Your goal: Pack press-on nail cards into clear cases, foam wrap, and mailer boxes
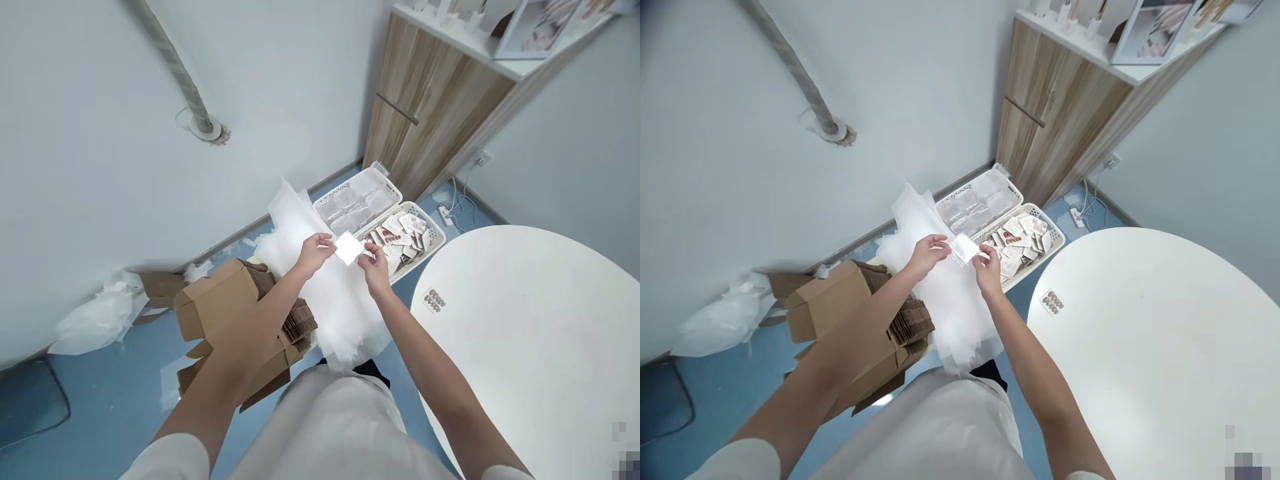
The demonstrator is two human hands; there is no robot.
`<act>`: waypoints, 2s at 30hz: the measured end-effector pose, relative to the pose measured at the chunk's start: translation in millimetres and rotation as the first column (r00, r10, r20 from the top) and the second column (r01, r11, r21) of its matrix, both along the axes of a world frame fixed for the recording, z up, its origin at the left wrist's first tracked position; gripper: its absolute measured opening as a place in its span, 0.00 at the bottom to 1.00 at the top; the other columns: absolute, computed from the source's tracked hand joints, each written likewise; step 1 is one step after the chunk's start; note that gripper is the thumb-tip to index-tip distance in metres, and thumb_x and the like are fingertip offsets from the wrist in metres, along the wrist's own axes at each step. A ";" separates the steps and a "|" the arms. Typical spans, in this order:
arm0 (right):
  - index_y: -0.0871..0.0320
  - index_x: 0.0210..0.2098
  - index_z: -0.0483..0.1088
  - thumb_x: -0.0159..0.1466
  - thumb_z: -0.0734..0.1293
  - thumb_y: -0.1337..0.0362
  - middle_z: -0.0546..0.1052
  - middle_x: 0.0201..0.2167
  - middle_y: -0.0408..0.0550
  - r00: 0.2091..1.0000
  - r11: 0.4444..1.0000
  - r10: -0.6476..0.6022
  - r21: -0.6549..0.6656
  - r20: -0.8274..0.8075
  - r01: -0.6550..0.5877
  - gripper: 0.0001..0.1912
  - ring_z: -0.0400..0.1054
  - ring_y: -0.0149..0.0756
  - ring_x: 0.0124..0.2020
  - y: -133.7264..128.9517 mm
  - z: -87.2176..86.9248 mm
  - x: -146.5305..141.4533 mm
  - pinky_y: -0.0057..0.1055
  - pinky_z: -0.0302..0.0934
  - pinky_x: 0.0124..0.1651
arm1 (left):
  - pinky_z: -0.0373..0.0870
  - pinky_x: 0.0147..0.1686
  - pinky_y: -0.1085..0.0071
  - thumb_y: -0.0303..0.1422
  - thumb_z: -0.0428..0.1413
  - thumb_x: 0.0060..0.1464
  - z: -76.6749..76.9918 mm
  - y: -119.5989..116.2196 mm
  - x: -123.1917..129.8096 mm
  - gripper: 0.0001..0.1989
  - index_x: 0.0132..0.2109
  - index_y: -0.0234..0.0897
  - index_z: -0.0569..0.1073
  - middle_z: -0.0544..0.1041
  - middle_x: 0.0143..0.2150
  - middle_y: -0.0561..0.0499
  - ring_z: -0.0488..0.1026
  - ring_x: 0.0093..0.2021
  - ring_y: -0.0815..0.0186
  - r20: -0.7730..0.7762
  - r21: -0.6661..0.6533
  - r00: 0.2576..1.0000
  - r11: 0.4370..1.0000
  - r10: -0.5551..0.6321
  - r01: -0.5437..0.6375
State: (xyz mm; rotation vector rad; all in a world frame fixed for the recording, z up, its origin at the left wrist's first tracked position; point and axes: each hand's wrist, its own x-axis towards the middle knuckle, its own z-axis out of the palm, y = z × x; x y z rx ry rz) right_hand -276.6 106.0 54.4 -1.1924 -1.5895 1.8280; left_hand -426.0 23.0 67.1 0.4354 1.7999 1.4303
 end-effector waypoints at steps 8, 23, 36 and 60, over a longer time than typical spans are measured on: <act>0.54 0.42 0.65 0.49 0.67 0.57 0.68 0.44 0.49 0.990 0.981 0.132 0.134 0.046 -0.137 0.21 0.63 0.35 0.40 -47.7 43.3 68.7 0.34 0.59 0.40 | 0.68 0.36 0.67 0.33 0.63 0.37 26.2 -72.5 50.3 0.23 0.43 0.34 0.68 0.74 0.34 0.48 0.71 0.30 0.69 0.005 0.054 0.959 0.958 -0.284 0.283; 0.56 0.25 0.62 0.49 0.68 0.58 0.71 0.23 0.41 0.993 0.995 -0.100 0.007 0.064 0.100 0.11 0.64 0.30 0.23 -116.9 64.6 205.2 0.29 0.58 0.27 | 0.68 0.39 0.68 0.39 0.56 0.46 35.1 -58.0 172.8 0.21 0.47 0.35 0.68 0.69 0.49 0.43 0.70 0.42 0.64 -0.084 0.132 0.749 0.738 -0.657 0.662; 0.56 0.27 0.60 0.45 0.71 0.58 0.73 0.38 0.49 0.833 0.827 -0.550 -0.180 -0.060 0.533 0.16 0.70 0.35 0.33 -140.4 45.7 321.0 0.35 0.63 0.38 | 0.67 0.36 0.69 0.38 0.56 0.47 6.5 -50.3 291.4 0.19 0.46 0.33 0.68 0.72 0.31 0.50 0.71 0.32 0.68 0.099 0.153 0.577 0.586 -0.810 0.796; 0.56 0.27 0.60 0.45 0.71 0.52 0.76 0.31 0.46 0.776 0.742 -0.627 -0.359 -0.072 0.566 0.20 0.72 0.36 0.29 -113.7 21.4 479.0 0.35 0.65 0.35 | 0.63 0.44 0.65 0.36 0.64 0.32 22.3 -6.9 417.6 0.50 0.62 0.44 0.48 0.66 0.49 0.46 0.68 0.38 0.67 -0.309 -0.108 0.189 0.232 -0.932 0.967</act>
